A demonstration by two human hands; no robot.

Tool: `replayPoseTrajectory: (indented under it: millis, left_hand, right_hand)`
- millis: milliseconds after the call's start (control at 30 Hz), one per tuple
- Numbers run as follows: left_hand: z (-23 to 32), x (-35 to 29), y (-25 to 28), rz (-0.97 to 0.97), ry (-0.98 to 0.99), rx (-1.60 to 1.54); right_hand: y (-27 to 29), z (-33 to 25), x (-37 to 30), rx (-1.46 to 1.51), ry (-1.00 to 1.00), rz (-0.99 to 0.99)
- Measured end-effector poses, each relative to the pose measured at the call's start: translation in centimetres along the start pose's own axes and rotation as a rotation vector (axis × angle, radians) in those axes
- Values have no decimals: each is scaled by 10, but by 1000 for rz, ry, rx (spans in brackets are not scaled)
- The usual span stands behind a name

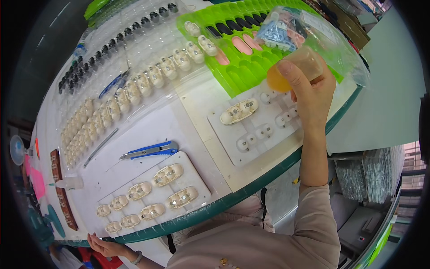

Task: The person assembles small white electronic devices by inserting red components into them. They handle the devices one at a time, placing them into clear plastic packaging trays on a green workbench. The person also moves stacks of empty trays and organizes the workspace.

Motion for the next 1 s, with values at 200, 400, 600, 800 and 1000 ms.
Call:
replayPoseTrajectory:
  millis: [200,400,600,800,1000]
  left_hand:
    - [8,-1,0,-11,-31,6]
    - [21,-3,1,18,-2,-35]
    - [11,-6,1,37,-4,-169]
    - [62,3,12,-189,29,-651]
    - [155,10,22,-877,-254,-1021]
  right_hand:
    - [21,4,-2,96,-99,45]
    - [15,1,-34,510,-124,-16]
    - [-14,-33,-66,617,-105,-177]
    - [-82,-84,-104,600,-151,-440]
    - [-160,-125,-156,616,-209,-714]
Point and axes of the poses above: each hand's wrist, its own x-axis towards the middle knuckle, its own y-axis out of the back of the hand, z = x × y, the point moved 5 cm from there along x, towards the middle knuckle, and after that the axes turned 5 degrees about -z, right-handed, at the moved point
